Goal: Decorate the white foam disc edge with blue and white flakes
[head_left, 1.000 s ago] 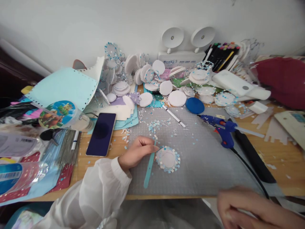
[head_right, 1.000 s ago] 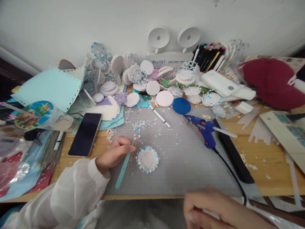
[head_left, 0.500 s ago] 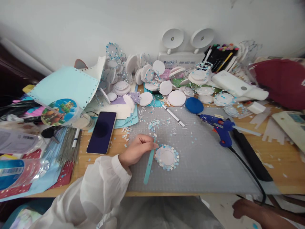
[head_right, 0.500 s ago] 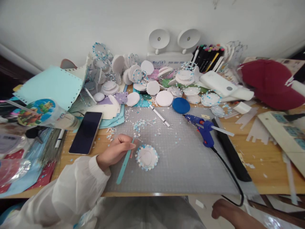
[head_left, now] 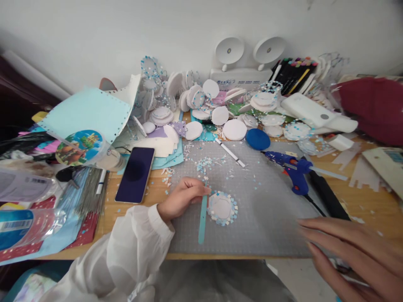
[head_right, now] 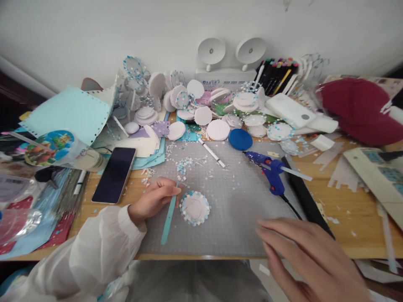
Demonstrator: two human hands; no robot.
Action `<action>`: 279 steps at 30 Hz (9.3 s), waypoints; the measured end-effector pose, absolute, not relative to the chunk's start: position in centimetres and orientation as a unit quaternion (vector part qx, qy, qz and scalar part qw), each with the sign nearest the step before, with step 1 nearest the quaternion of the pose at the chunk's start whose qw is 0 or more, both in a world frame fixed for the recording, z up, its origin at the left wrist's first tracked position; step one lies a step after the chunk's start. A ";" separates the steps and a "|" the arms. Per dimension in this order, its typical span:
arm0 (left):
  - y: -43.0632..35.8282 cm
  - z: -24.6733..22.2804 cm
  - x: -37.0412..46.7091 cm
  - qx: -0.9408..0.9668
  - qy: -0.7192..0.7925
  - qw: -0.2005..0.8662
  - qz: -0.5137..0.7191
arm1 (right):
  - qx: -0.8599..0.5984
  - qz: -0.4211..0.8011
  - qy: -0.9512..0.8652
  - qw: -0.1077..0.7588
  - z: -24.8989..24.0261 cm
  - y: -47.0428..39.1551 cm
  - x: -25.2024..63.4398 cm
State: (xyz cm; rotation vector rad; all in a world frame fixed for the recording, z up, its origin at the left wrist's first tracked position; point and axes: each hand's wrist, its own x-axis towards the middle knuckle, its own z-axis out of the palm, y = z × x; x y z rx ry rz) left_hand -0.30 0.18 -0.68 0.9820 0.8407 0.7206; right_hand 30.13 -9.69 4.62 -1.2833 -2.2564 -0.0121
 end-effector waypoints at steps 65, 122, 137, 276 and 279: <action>0.5 0.0 0.0 0.818 0.312 0.361 0.320 | -0.285 0.624 -0.559 0.465 0.3 -0.5 20.9; -0.1 -0.9 0.1 0.755 0.394 0.379 0.362 | -0.383 0.575 -0.528 0.493 -0.6 -0.5 20.2; 0.0 -0.7 0.0 0.751 0.394 0.395 0.354 | -0.384 0.583 -0.518 0.494 -0.5 -0.3 20.3; -5.1 3.1 -3.4 0.838 0.404 0.028 0.365 | -0.453 0.534 -0.612 0.367 4.8 -4.0 24.4; -4.4 2.8 -4.3 0.812 0.429 0.022 0.395 | -0.519 0.406 -0.655 0.370 3.4 -2.0 24.6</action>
